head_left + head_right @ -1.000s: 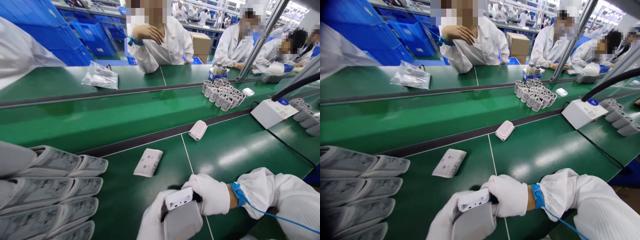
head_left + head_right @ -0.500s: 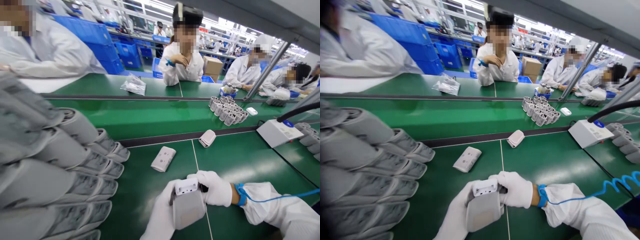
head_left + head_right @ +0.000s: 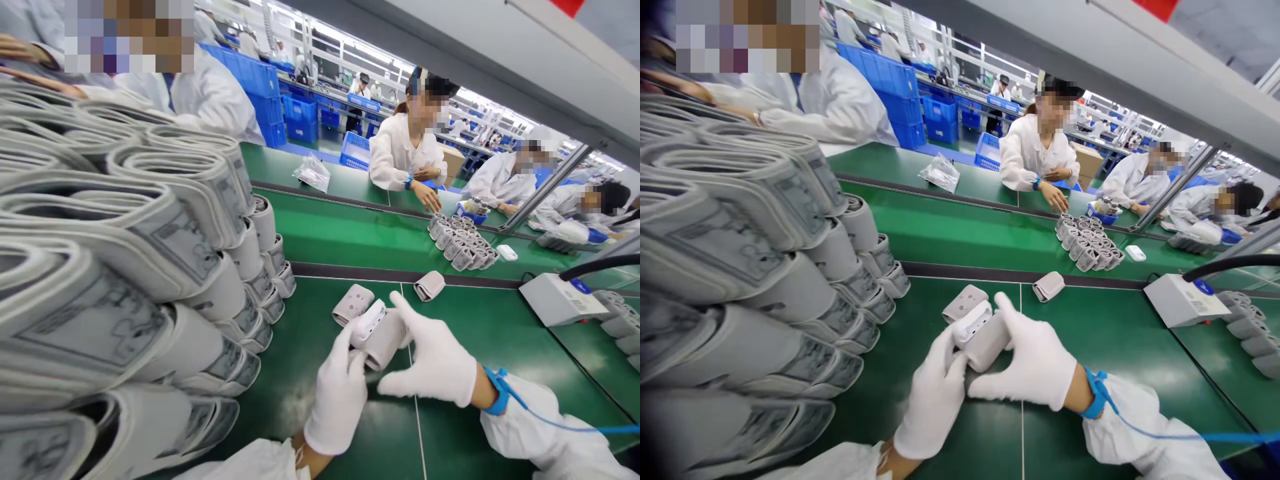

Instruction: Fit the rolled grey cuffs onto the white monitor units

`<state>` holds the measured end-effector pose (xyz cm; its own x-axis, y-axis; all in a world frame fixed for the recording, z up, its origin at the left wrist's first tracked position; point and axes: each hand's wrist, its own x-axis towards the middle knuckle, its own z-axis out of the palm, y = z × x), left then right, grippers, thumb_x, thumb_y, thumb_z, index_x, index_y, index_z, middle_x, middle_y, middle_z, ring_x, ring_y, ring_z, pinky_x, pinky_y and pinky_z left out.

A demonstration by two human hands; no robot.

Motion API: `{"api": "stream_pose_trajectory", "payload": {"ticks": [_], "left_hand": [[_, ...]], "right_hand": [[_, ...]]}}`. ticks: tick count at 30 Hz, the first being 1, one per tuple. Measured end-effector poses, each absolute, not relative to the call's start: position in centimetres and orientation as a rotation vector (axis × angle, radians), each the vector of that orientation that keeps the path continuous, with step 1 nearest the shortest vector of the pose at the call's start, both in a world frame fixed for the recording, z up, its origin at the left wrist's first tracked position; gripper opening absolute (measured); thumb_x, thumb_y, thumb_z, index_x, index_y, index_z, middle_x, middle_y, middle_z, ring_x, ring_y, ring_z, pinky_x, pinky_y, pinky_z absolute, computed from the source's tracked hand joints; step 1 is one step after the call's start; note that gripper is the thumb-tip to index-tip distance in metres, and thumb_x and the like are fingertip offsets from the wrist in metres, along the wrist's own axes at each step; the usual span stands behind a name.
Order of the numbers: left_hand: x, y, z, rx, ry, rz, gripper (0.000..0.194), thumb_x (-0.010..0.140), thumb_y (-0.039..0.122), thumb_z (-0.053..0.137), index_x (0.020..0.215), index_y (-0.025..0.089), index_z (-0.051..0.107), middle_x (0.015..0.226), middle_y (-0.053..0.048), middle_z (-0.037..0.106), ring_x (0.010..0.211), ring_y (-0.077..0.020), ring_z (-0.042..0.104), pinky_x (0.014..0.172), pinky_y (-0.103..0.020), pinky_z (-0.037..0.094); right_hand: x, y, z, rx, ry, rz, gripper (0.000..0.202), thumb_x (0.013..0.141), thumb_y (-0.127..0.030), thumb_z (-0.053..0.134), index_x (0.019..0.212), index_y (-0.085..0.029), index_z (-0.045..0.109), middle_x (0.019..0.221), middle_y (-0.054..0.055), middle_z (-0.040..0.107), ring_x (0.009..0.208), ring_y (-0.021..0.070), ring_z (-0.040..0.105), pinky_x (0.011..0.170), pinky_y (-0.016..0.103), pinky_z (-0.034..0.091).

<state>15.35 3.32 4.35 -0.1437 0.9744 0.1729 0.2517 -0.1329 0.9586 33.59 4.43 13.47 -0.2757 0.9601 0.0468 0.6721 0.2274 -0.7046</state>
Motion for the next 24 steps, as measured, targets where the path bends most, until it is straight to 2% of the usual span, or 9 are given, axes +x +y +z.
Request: {"api": "stream_pose_trajectory", "payload": {"ticks": [1, 2, 4, 6, 7, 10, 15, 20, 24], "left_hand": [[15.3, 3.4, 4.4, 1.515, 1.434, 1.378, 0.049, 0.095, 0.018, 0.052, 0.143, 0.025, 0.061, 0.13, -0.009, 0.077, 0.117, -0.026, 0.075, 0.094, -0.033, 0.063], [15.2, 3.5, 4.6, 1.623, 1.41, 1.443, 0.054, 0.098, 0.017, 0.05, 0.15, 0.026, 0.055, 0.137, -0.009, 0.074, 0.122, -0.0249, 0.074, 0.097, -0.032, 0.062], [14.7, 4.3, 5.0, 1.868, 1.353, 1.583, 0.066, 0.1, 0.015, 0.05, 0.164, 0.028, 0.037, 0.153, -0.011, 0.063, 0.136, -0.0245, 0.065, 0.109, -0.033, 0.057], [13.9, 5.5, 5.3, 2.084, 1.403, 1.623, 0.073, 0.1, 0.015, 0.054, 0.167, 0.026, 0.028, 0.163, -0.014, 0.051, 0.15, -0.0301, 0.051, 0.12, -0.044, 0.05], [13.5, 6.2, 5.3, 2.158, 1.473, 1.572, 0.072, 0.099, 0.018, 0.057, 0.166, 0.024, 0.031, 0.165, -0.017, 0.047, 0.155, -0.0352, 0.043, 0.122, -0.052, 0.046], [12.6, 7.9, 4.5, 2.197, 1.656, 1.217, 0.065, 0.093, 0.023, 0.065, 0.156, 0.017, 0.048, 0.168, -0.022, 0.04, 0.155, -0.0471, 0.037, 0.118, -0.064, 0.046], [12.6, 8.5, 2.8, 2.147, 1.547, 0.909, 0.065, 0.099, 0.017, 0.051, 0.163, 0.019, 0.04, 0.169, -0.016, 0.041, 0.143, -0.0363, 0.058, 0.112, -0.051, 0.056], [12.0, 8.2, 2.4, 2.19, 1.446, 0.911, 0.057, 0.104, 0.019, 0.043, 0.161, 0.022, 0.044, 0.165, -0.013, 0.048, 0.143, -0.031, 0.058, 0.114, -0.046, 0.055], [11.9, 7.8, 2.8, 2.265, 1.39, 0.893, 0.058, 0.102, 0.016, 0.045, 0.159, 0.024, 0.047, 0.163, -0.012, 0.051, 0.144, -0.0312, 0.058, 0.115, -0.048, 0.055]], "right_hand": [[32.8, 4.9, 14.1, -1.526, -2.094, 0.691, 0.117, 0.069, -0.04, 0.086, 0.17, -0.026, 0.03, 0.145, 0.013, 0.065, 0.105, 0.0342, 0.073, 0.094, 0.049, 0.063], [32.2, 5.8, 14.5, -1.532, -2.141, 0.623, 0.111, 0.067, -0.035, 0.085, 0.167, -0.024, 0.038, 0.142, 0.013, 0.067, 0.111, 0.0363, 0.072, 0.098, 0.05, 0.061], [31.4, 9.0, 15.3, -1.532, -2.143, 0.593, 0.082, 0.07, -0.027, 0.078, 0.15, -0.023, 0.061, 0.125, 0.008, 0.075, 0.105, 0.032, 0.073, 0.096, 0.043, 0.061], [31.1, 13.9, 16.3, -1.588, -2.04, 0.571, 0.055, 0.074, -0.025, 0.075, 0.129, -0.026, 0.075, 0.107, 0.0, 0.079, 0.095, 0.0251, 0.074, 0.088, 0.034, 0.061], [31.0, 16.7, 16.7, -1.639, -1.982, 0.5, 0.045, 0.077, -0.026, 0.074, 0.122, -0.026, 0.076, 0.105, 0.0, 0.079, 0.095, 0.0248, 0.073, 0.089, 0.034, 0.06], [30.4, 24.8, 18.1, -1.749, -1.851, 0.349, 0.037, 0.087, -0.029, 0.076, 0.123, -0.019, 0.073, 0.115, 0.006, 0.076, 0.109, 0.0291, 0.07, 0.103, 0.042, 0.054], [31.3, 32.3, 19.8, -1.805, -1.759, 0.352, 0.034, 0.105, -0.042, 0.067, 0.126, -0.015, 0.068, 0.128, 0.011, 0.068, 0.112, 0.0244, 0.069, 0.099, 0.046, 0.058], [36.4, 34.9, 21.3, -1.845, -1.636, 0.291, 0.04, 0.104, -0.04, 0.069, 0.135, -0.016, 0.063, 0.135, 0.012, 0.064, 0.118, 0.0272, 0.067, 0.1, 0.049, 0.058], [40.3, 36.0, 21.5, -1.877, -1.611, 0.167, 0.039, 0.105, -0.046, 0.065, 0.131, -0.017, 0.066, 0.135, 0.011, 0.065, 0.121, 0.0291, 0.065, 0.104, 0.049, 0.056]]}}
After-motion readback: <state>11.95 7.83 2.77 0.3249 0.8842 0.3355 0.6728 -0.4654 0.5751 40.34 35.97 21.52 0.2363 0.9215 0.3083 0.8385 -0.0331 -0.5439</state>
